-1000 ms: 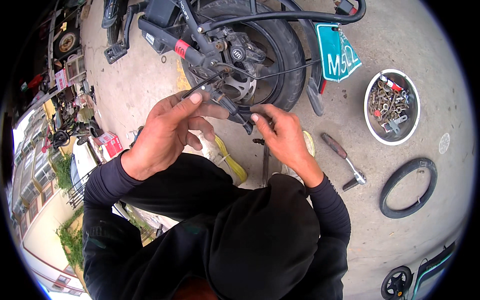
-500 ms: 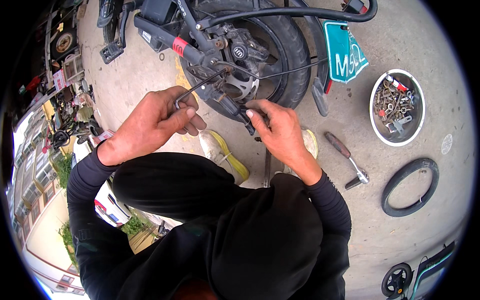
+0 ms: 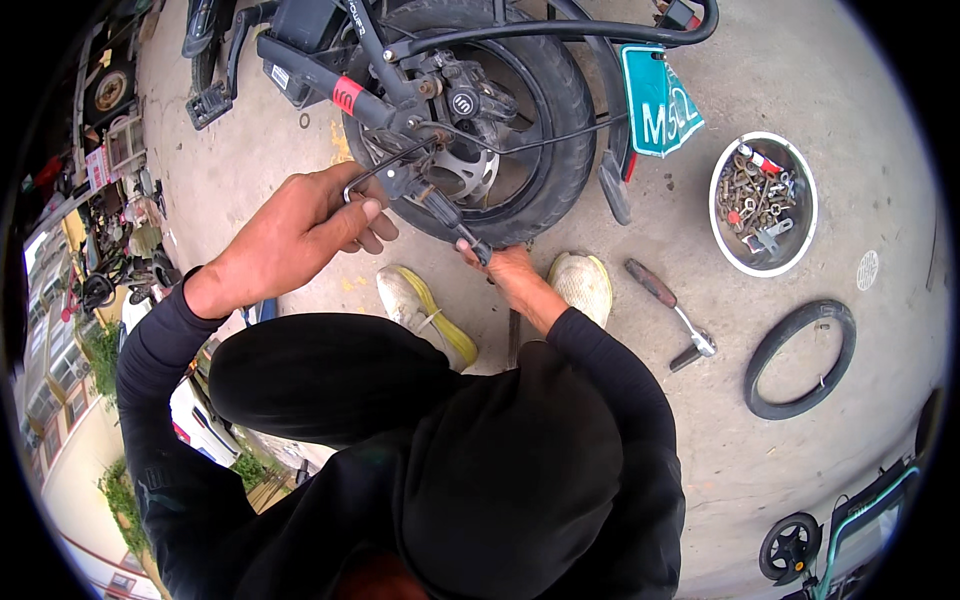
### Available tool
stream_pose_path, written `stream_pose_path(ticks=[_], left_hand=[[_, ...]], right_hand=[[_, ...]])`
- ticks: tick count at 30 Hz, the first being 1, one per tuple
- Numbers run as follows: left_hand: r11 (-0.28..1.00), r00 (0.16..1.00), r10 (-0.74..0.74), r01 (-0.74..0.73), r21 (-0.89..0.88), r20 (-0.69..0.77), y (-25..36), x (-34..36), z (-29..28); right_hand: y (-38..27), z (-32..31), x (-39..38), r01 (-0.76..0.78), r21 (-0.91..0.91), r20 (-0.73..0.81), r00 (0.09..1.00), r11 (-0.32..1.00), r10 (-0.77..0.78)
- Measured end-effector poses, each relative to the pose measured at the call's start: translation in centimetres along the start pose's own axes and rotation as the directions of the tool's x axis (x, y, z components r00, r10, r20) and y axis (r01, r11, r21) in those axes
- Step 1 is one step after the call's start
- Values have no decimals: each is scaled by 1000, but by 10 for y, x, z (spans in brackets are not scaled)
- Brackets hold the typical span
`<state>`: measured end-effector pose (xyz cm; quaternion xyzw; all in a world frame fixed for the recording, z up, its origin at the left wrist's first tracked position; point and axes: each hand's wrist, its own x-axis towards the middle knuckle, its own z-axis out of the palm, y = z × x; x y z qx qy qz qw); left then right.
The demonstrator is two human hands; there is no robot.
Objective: The person adjusts the rear brake cable and caliper on a bicycle using a screwdriver and hands. They repeatedly tighten and loosen the cable tension, test the brake lever, and make small adjustments to the brake mechanism.
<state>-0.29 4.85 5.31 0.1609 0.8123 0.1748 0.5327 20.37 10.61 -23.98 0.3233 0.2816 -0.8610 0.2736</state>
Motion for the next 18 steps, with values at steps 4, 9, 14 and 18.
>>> stream_pose_path(ticks=[4,9,14,18], left_hand=[[989,998,-64,63,-132,-6,-2,-5,6],[978,981,-62,23,-206,-184,-10,-6,14],[982,964,-81,34,-186,-252,0,-10,16],[994,938,69,-36,103,-338,17,-32,7]], right_hand=[[-36,-51,-49,211,80,-150,969,974,-197],[-83,-81,-176,448,-124,-408,790,886,-457],[-107,-52,-163,456,-459,-233,766,762,-599],[-130,-14,-125,557,-449,-67,759,698,-648]])
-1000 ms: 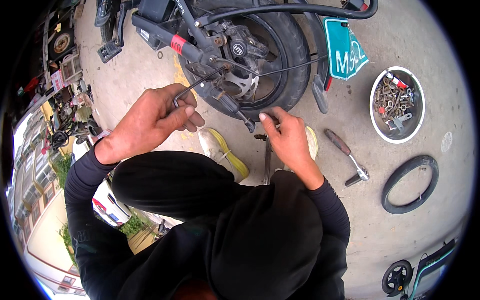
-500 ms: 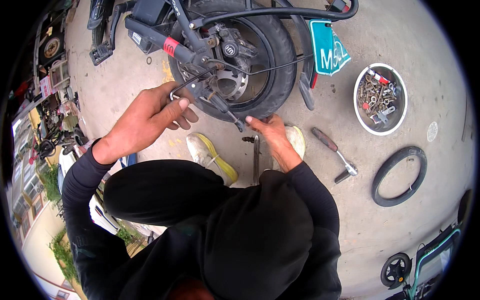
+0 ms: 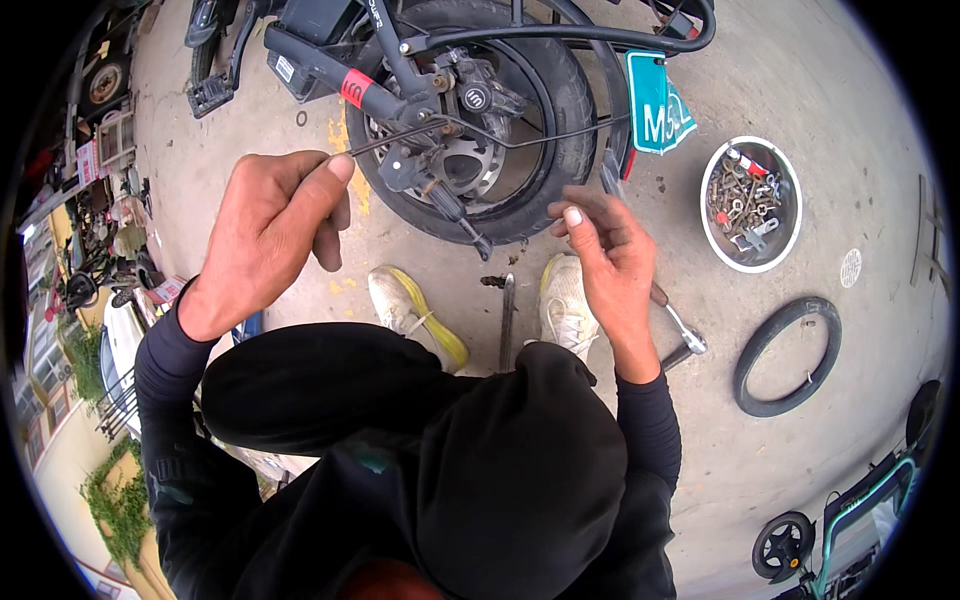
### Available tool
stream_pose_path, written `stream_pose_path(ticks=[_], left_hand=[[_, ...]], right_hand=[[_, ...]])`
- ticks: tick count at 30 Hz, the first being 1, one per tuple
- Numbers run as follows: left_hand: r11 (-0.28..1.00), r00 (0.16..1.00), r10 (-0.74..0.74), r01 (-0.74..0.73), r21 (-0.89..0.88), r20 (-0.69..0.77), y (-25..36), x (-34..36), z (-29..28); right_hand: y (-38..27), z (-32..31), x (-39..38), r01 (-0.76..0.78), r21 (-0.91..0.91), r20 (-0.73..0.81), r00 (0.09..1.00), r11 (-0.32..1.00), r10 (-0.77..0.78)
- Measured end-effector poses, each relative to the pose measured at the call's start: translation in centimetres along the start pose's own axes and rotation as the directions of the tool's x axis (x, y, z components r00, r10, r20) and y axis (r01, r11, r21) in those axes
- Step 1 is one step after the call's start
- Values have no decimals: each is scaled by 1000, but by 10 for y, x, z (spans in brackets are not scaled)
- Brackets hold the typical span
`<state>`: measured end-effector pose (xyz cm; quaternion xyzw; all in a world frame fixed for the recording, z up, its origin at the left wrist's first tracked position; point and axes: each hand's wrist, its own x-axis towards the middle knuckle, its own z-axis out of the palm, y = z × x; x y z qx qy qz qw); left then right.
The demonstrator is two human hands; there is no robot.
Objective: The person adjusts the rear brake cable and caliper on a bicycle using a screwdriver and hands. They repeatedly tighten and loosen the cable tension, test the brake lever, and make small adjustments to the brake mechanism.
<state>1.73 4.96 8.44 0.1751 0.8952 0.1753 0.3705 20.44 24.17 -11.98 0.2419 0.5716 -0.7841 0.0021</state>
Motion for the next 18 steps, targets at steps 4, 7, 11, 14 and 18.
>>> stream_pose_path(ticks=[4,7,11,14,18], left_hand=[[902,958,285,-278,329,27,-6,-6,0],[812,878,471,-467,350,80,-25,1,11],[720,808,575,-575,388,130,-51,17,27],[708,756,654,-602,369,-19,-56,36,34],[735,740,659,-598,319,-132,-62,74,34]], right_hand=[[-30,36,23,461,-428,5,861,777,-508],[-53,38,29,645,-637,318,718,422,-619],[-53,34,18,604,-546,543,783,581,-304],[-62,33,10,327,-459,434,894,826,-113],[-85,28,41,352,-716,343,930,603,-136]])
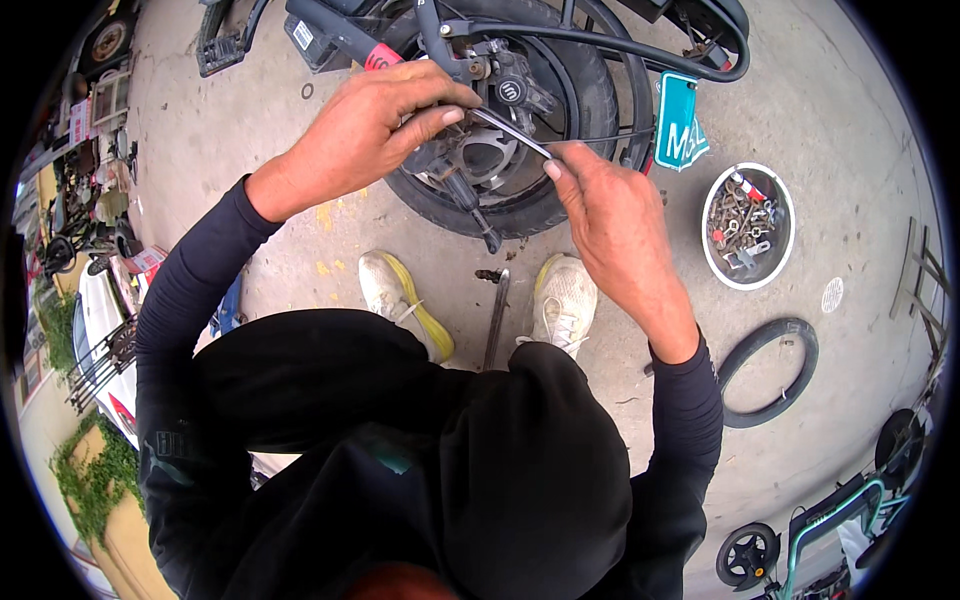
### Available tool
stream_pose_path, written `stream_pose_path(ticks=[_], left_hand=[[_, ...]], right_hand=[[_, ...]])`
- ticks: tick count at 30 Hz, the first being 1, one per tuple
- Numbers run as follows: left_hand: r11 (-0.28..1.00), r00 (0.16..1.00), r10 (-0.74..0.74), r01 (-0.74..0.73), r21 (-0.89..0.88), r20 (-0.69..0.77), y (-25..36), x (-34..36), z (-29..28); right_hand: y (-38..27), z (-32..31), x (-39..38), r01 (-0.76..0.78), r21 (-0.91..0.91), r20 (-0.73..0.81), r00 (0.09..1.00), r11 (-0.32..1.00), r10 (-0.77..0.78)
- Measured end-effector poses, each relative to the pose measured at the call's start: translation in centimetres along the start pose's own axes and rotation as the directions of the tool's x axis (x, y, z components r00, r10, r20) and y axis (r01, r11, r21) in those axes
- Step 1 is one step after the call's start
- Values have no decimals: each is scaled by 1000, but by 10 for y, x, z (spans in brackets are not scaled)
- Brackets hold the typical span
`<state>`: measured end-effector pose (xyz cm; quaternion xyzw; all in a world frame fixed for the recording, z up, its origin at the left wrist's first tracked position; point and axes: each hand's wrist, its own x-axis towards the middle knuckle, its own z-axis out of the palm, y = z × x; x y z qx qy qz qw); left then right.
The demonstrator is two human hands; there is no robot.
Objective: The person adjusts the rear brake cable and caliper on a bicycle using a screwdriver and hands. They repeatedly tighten and loosen the cable tension, test the brake lever, and make small adjustments to the brake mechanism.
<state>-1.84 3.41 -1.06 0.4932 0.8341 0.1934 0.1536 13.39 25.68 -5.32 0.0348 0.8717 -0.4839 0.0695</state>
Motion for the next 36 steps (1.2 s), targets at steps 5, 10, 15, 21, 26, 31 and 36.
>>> stream_pose_path(ticks=[5,10,15,21,26,31,36], left_hand=[[998,1000,10,-11,63,3,-20,5,11],[980,980,-197,196,-18,-13,-15,2,13],[987,988,-154,152,59,25,-13,1,9],[968,961,-240,226,109,136,-10,25,4],[947,935,-297,262,189,194,-4,39,1],[924,937,-303,244,293,176,6,36,8],[912,954,-266,202,357,140,14,32,11]], right_hand=[[19,-17,40,274,-256,86,962,927,-260],[13,-31,61,384,-309,159,923,870,-351],[16,-27,70,456,-378,208,890,806,-406],[29,-31,99,638,-493,187,742,592,-644],[3,-49,132,712,-547,465,696,440,-548],[12,-35,118,701,-544,366,693,462,-620],[14,-32,99,585,-489,302,809,647,-503]])
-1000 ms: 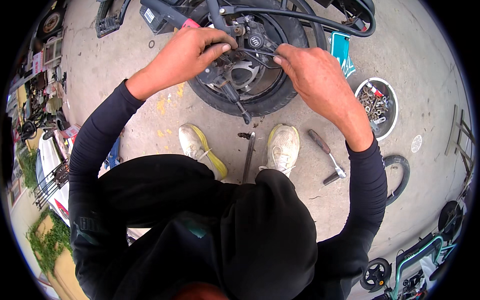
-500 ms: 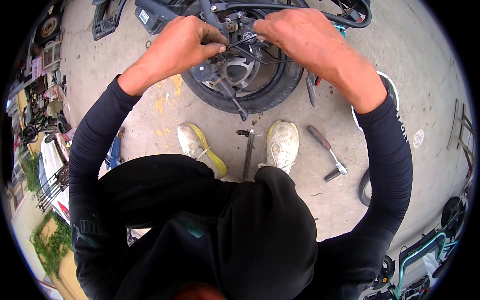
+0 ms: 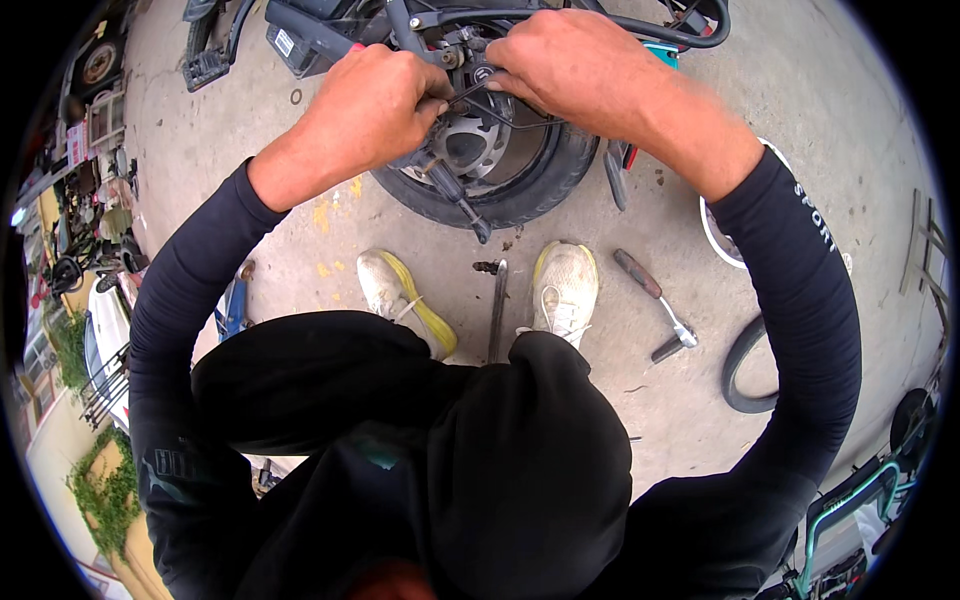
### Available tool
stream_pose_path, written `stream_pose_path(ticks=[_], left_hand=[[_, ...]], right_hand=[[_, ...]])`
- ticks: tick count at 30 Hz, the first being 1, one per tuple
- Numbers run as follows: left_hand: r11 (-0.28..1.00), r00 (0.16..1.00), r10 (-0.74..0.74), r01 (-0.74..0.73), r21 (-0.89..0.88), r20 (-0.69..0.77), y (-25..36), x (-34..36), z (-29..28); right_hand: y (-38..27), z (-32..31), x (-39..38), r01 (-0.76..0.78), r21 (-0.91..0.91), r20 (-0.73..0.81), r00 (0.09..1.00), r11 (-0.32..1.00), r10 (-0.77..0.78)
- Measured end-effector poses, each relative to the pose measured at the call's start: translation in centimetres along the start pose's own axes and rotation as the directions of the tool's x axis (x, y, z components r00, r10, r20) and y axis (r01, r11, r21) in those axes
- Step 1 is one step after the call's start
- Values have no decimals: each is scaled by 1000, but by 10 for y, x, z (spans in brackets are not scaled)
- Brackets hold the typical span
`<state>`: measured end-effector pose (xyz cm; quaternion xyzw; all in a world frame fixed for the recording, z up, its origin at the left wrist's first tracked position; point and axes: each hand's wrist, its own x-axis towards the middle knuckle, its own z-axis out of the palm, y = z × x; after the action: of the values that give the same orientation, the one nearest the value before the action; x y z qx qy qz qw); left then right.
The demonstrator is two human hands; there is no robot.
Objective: The person adjusts the rear brake cable and caliper on a bicycle using a screwdriver and hands. They repeatedly tighten and loosen the cable tension, test the brake lever, and make small adjustments to the brake mechanism.
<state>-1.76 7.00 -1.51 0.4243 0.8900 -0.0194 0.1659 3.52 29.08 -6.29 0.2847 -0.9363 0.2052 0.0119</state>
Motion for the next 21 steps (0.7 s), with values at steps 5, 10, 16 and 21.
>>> stream_pose_path(ticks=[5,10,16,21], left_hand=[[1000,998,9,-9,-6,64,-3,5,-3],[999,996,42,-43,14,74,-1,6,-5],[999,997,38,-38,-5,68,-3,4,-3],[985,997,-21,34,-172,74,-11,-10,-7]], right_hand=[[7,13,10,72,27,-136,988,997,-68],[-10,20,-2,-71,-2,-119,990,997,70],[-18,10,-7,-178,193,81,983,965,165],[-25,20,-21,-225,376,34,973,899,229]])
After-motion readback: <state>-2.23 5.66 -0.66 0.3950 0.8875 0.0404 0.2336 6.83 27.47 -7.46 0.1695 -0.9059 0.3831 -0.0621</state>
